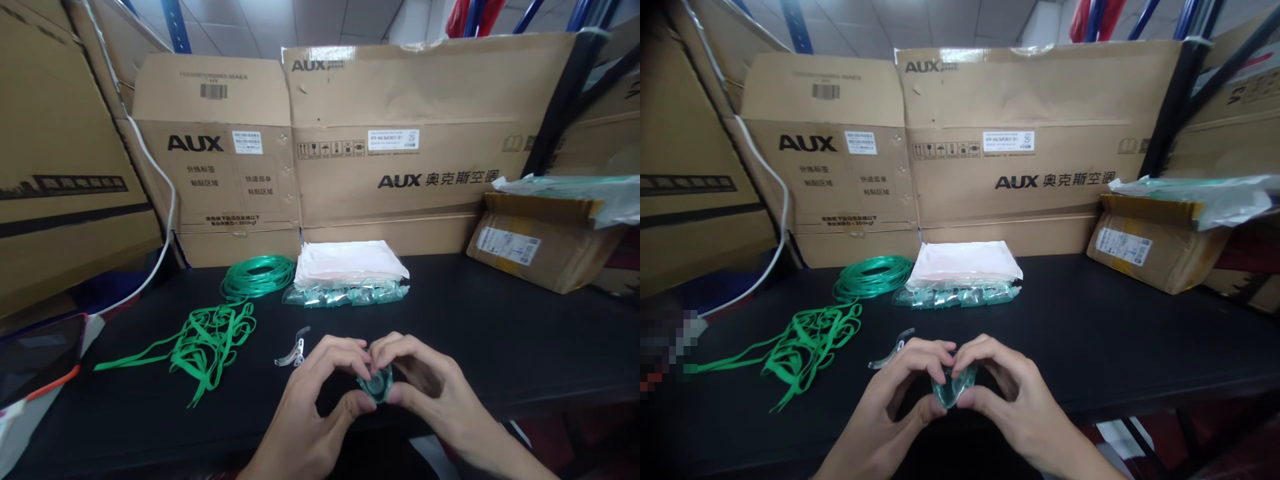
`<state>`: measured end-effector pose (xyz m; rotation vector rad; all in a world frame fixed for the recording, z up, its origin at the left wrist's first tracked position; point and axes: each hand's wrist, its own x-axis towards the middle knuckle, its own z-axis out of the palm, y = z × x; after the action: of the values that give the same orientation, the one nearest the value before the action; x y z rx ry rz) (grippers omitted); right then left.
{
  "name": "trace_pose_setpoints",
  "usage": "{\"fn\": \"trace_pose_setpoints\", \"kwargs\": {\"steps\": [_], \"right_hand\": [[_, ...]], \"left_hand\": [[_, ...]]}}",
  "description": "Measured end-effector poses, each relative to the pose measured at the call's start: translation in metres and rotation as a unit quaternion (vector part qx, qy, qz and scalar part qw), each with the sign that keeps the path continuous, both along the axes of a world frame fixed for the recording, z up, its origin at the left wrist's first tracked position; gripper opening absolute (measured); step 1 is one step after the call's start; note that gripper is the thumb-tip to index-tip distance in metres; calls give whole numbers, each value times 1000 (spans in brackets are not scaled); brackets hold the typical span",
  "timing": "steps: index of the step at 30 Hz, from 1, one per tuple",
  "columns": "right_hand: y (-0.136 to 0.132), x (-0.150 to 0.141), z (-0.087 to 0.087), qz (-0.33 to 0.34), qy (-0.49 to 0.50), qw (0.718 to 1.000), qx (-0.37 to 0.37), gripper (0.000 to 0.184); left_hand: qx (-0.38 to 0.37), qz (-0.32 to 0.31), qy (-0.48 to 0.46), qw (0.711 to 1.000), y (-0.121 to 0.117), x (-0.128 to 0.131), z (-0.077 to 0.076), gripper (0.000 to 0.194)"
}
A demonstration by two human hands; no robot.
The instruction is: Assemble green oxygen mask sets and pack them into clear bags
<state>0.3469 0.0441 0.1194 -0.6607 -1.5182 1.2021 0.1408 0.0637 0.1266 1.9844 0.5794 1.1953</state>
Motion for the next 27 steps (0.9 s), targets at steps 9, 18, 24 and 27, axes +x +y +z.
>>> {"fn": "trace_pose_setpoints", "kwargs": {"steps": [9, 18, 24, 27], "right_hand": [[-1, 1, -2, -12, -11, 1000, 11, 11], [-1, 1, -2, -9, -14, 1000, 21, 9], [0, 4, -1, 6, -21, 999, 30, 9], [0, 5, -1, 7, -31, 999, 41, 11]], "left_hand": [[28, 14, 4, 999, -2, 0, -2, 15], [41, 19, 4, 999, 1, 2, -5, 25], [42, 12, 7, 999, 0, 1, -4, 25], [32, 7, 0, 999, -1, 0, -6, 25]]}}
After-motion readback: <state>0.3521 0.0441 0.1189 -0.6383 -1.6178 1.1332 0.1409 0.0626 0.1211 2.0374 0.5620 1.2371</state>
